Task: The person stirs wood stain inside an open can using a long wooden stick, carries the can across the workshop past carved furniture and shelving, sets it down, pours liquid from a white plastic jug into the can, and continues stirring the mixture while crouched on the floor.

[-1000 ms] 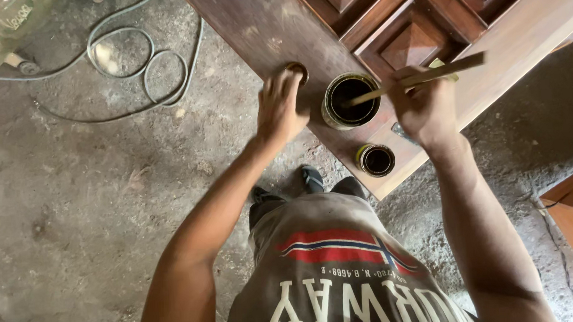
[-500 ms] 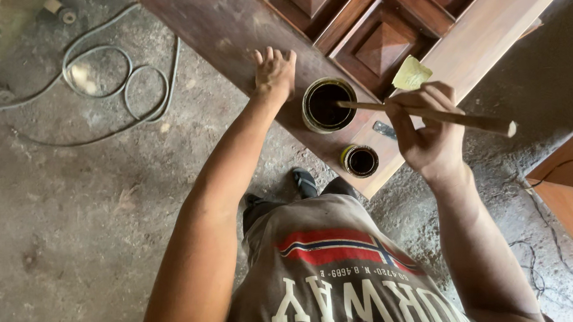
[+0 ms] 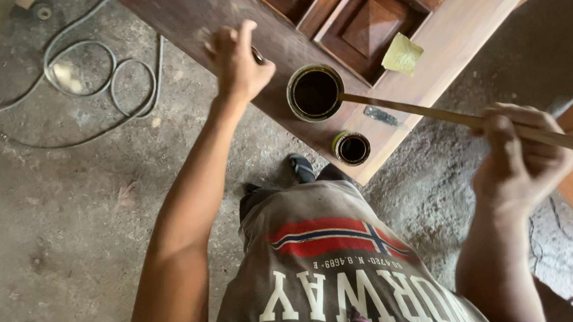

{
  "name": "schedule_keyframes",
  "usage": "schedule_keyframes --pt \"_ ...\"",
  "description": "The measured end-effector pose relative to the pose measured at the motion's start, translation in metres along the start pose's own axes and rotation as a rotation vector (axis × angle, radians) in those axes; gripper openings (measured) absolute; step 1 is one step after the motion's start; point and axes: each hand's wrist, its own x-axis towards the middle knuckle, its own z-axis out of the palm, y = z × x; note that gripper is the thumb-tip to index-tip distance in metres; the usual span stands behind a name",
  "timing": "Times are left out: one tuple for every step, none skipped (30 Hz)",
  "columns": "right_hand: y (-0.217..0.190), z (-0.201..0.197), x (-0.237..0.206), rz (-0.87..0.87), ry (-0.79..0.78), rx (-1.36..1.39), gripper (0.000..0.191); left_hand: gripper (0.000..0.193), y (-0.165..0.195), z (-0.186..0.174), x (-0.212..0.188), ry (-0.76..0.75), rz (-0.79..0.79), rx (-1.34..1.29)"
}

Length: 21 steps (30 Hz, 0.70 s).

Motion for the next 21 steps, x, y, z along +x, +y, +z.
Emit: schedule_keyframes --pt "-0.010 -0.011 -0.005 0.018 0.000 -0.032 0.015 0.055 -0.001 -0.009 -0.006 0.152 0.102 -0.037" --pt "-0.016 -0.016 -0.008 0.056 -0.007 -0.089 0.016 0.048 0.000 -0.017 -0.014 0.234 0.138 -0.129" --pt "-0.023 -0.021 -0.009 0.093 -0.016 -0.146 0.017 0.042 0.004 -0.024 -0.022 0.319 0.177 -0.225" --pt "-0.026 -0.021 -0.010 0.140 -0.031 -0.223 0.017 0.035 0.010 -0.029 -0.030 0.411 0.218 -0.319" --pt "-0.029 -0.020 -0.009 0.185 -0.050 -0.292 0.017 0.032 0.019 -0.031 -0.039 0.400 0.250 -0.379" --pt "-0.028 -0.015 -0.009 0.157 -0.137 -0.325 0.017 0.029 0.031 -0.030 -0.048 0.392 0.280 -0.435" --pt "-0.024 -0.005 -0.009 0.124 -0.221 -0.357 0.017 0.027 0.043 -0.028 -0.055 0.386 0.315 -0.490" --pt "-0.019 0.003 -0.007 0.089 -0.305 -0.387 0.017 0.029 0.055 -0.024 -0.061 0.393 0.328 -0.504" --pt "-0.014 0.013 -0.009 -0.010 -0.325 -0.280 0.016 0.032 0.065 -0.021 -0.068 0.400 0.342 -0.517" --pt "-0.010 0.023 -0.011 -0.110 -0.345 -0.173 0.017 0.032 0.074 -0.017 -0.074 0.364 0.329 -0.496" --pt "-0.005 0.028 -0.011 -0.028 -0.365 -0.276 0.017 0.032 0.080 -0.013 -0.079 0.328 0.317 -0.476" --pt "0.000 0.037 -0.012 0.057 -0.386 -0.377 0.017 0.032 0.083 -0.011 -0.084 0.303 0.315 -0.478" --pt "0.003 0.041 -0.014 0.146 -0.409 -0.477 0.018 0.032 0.085 -0.008 -0.088 0.275 0.313 -0.480" --pt "0.004 0.044 -0.017 0.130 -0.378 -0.457 0.018 0.032 0.085 -0.007 -0.092 0.246 0.307 -0.481" --pt "0.006 0.046 -0.020 0.114 -0.350 -0.435 0.017 0.033 0.083 -0.005 -0.095 0.246 0.321 -0.467" --pt "0.008 0.047 -0.022 0.095 -0.320 -0.411 0.017 0.033 0.081 -0.005 -0.097 0.248 0.336 -0.453" --pt "0.011 0.047 -0.024 0.136 -0.319 -0.415 0.017 0.034 0.078 -0.004 -0.098 0.251 0.354 -0.438" --pt "0.014 0.045 -0.025 0.179 -0.319 -0.419 0.016 0.033 0.076 -0.004 -0.098 0.267 0.336 -0.452" --pt "0.019 0.043 -0.026 0.225 -0.322 -0.422 0.015 0.033 0.074 -0.005 -0.098 0.279 0.316 -0.466" --pt "0.023 0.041 -0.028 0.215 -0.321 -0.429 0.017 0.033 0.072 -0.006 -0.098 0.290 0.295 -0.482" --pt "0.029 0.037 -0.029 0.204 -0.319 -0.438 0.018 0.031 0.071 -0.008 -0.097 0.311 0.269 -0.556"
